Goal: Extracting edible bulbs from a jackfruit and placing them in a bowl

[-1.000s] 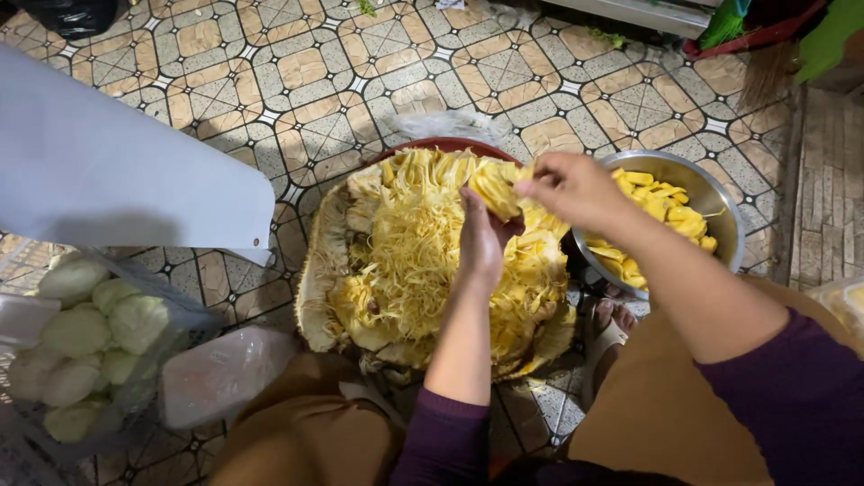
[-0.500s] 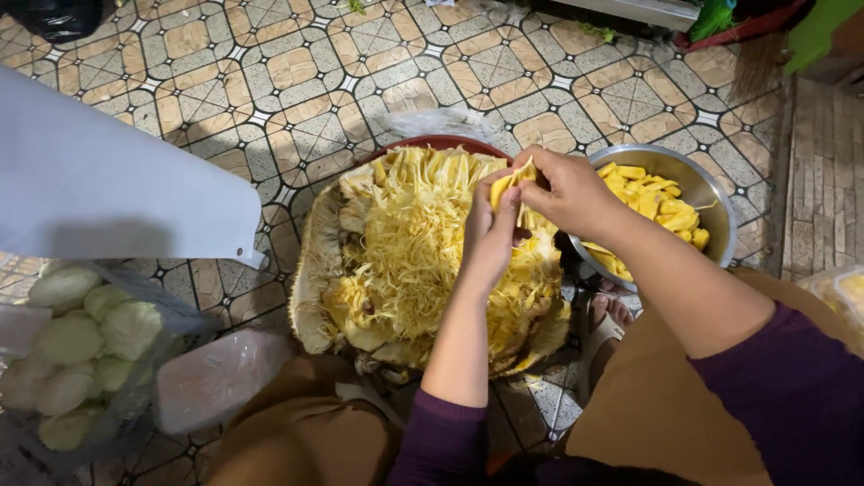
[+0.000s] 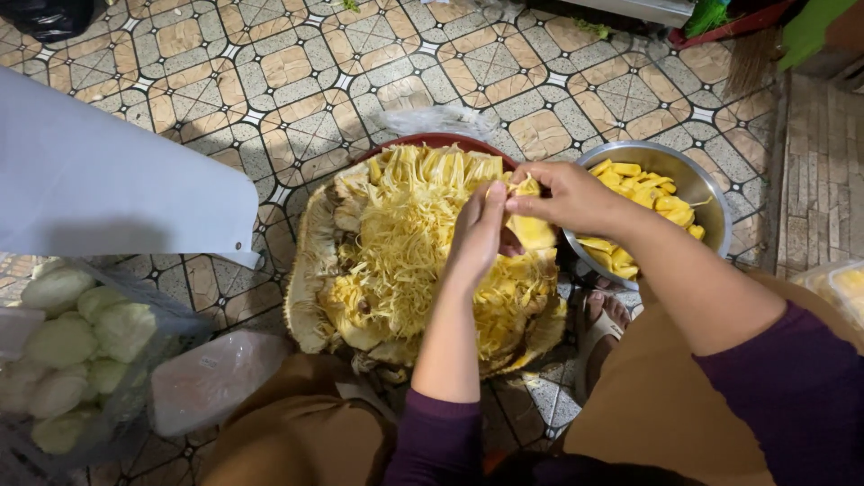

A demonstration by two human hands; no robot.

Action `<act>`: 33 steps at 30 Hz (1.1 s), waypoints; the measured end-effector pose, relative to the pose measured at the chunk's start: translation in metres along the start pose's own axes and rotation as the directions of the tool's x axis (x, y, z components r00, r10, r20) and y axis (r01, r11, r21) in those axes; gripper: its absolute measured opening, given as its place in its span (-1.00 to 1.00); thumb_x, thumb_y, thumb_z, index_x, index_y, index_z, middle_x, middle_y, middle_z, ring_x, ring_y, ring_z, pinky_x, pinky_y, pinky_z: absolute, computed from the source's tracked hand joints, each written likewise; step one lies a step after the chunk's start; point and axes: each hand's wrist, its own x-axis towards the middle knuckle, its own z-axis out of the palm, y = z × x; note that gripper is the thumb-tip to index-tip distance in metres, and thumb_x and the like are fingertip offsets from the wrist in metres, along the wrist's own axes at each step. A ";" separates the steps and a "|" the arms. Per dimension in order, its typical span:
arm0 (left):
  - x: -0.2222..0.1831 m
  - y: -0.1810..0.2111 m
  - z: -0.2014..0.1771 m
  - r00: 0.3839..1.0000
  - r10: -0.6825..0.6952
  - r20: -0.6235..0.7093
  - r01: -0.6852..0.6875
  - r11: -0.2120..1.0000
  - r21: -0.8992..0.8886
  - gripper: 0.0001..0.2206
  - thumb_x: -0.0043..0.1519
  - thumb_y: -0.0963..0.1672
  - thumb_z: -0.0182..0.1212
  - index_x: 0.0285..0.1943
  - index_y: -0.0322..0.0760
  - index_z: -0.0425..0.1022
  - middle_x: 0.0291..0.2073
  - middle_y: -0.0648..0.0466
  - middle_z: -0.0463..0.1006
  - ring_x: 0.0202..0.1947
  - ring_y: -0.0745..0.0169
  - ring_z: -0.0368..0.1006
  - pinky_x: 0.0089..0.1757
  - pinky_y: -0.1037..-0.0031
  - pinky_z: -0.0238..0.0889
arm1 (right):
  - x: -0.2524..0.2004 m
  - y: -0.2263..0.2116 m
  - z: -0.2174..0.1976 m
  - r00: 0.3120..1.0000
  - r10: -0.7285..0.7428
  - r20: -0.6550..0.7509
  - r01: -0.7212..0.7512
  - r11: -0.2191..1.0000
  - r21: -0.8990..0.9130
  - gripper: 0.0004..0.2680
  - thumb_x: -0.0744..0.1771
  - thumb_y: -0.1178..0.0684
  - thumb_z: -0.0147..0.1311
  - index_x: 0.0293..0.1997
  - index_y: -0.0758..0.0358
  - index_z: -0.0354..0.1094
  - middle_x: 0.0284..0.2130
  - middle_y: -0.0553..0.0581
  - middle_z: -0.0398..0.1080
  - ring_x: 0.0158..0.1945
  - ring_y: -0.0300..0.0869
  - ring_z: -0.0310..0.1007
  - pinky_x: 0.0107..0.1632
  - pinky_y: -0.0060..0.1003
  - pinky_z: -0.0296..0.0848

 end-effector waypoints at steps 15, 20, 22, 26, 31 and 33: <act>0.011 -0.020 -0.023 0.974 0.002 0.228 0.064 0.957 -0.282 -0.27 0.28 0.34 -0.48 0.06 -0.21 0.34 -0.37 0.08 0.38 -0.70 0.49 0.22 -0.64 0.71 0.03 | -0.014 -0.016 -0.033 0.987 0.135 -0.089 -0.143 0.985 -0.095 -0.94 0.35 0.13 0.19 -0.17 0.28 0.48 -0.61 0.09 0.38 -0.68 -0.30 0.12 -0.53 -0.48 0.17; 0.013 -0.025 -0.004 0.998 0.024 0.055 -0.025 1.000 0.010 -0.29 0.37 0.24 -0.55 -0.10 -0.33 0.43 -0.45 -0.01 0.45 -0.65 0.36 0.32 -0.61 0.63 0.18 | -0.001 0.012 -0.002 0.995 -0.007 -0.099 0.002 0.999 -0.051 -0.89 0.29 0.07 0.32 -0.27 0.21 0.47 -0.66 0.00 0.39 -0.61 -0.35 0.22 -0.49 -0.51 0.19; 0.003 -0.008 0.006 0.999 0.033 -0.008 -0.032 0.992 0.124 -0.31 0.40 0.21 -0.50 -0.14 -0.37 0.44 -0.45 -0.07 0.48 -0.57 0.23 0.40 -0.56 0.54 0.27 | 0.006 0.019 0.005 0.991 -0.031 -0.133 0.026 0.999 -0.035 -0.92 0.31 0.06 0.29 -0.24 0.17 0.49 -0.67 -0.02 0.39 -0.61 -0.36 0.26 -0.50 -0.52 0.19; -0.002 0.005 0.012 0.996 0.092 0.020 -0.094 0.947 0.306 -0.43 0.47 0.07 -0.45 0.26 -0.48 0.32 0.04 -0.43 0.43 0.05 -0.33 0.42 -0.01 -0.01 0.31 | 0.013 0.035 0.009 0.966 -0.025 -0.259 -0.035 0.974 -0.224 -0.98 0.31 0.02 0.25 -0.31 -0.01 0.52 -0.61 -0.01 0.42 -0.49 -0.24 0.39 -0.40 -0.37 0.32; 0.009 -0.005 0.017 0.991 0.069 -0.117 -0.034 0.960 0.277 -0.49 0.41 0.14 -0.29 0.17 -0.29 0.30 -0.04 -0.33 0.55 0.03 -0.40 0.51 -0.03 -0.06 0.41 | 0.007 0.036 0.017 0.961 -0.076 -0.265 -0.030 0.927 -0.375 -0.94 0.33 0.01 0.19 -0.25 0.09 0.49 -0.46 0.23 0.49 -0.30 0.14 0.54 -0.27 -0.06 0.43; 0.024 -0.028 0.003 0.950 0.009 -0.313 -0.050 0.991 -0.122 -0.60 0.44 0.10 -0.31 -0.05 -0.13 0.39 -0.30 0.04 0.45 -0.39 0.22 0.41 -0.35 0.52 0.32 | 0.002 0.028 0.015 0.962 -0.048 -0.270 -0.046 0.943 -0.331 -0.92 0.35 0.00 0.13 -0.19 0.08 0.49 -0.38 0.19 0.53 -0.23 0.09 0.56 -0.21 -0.08 0.45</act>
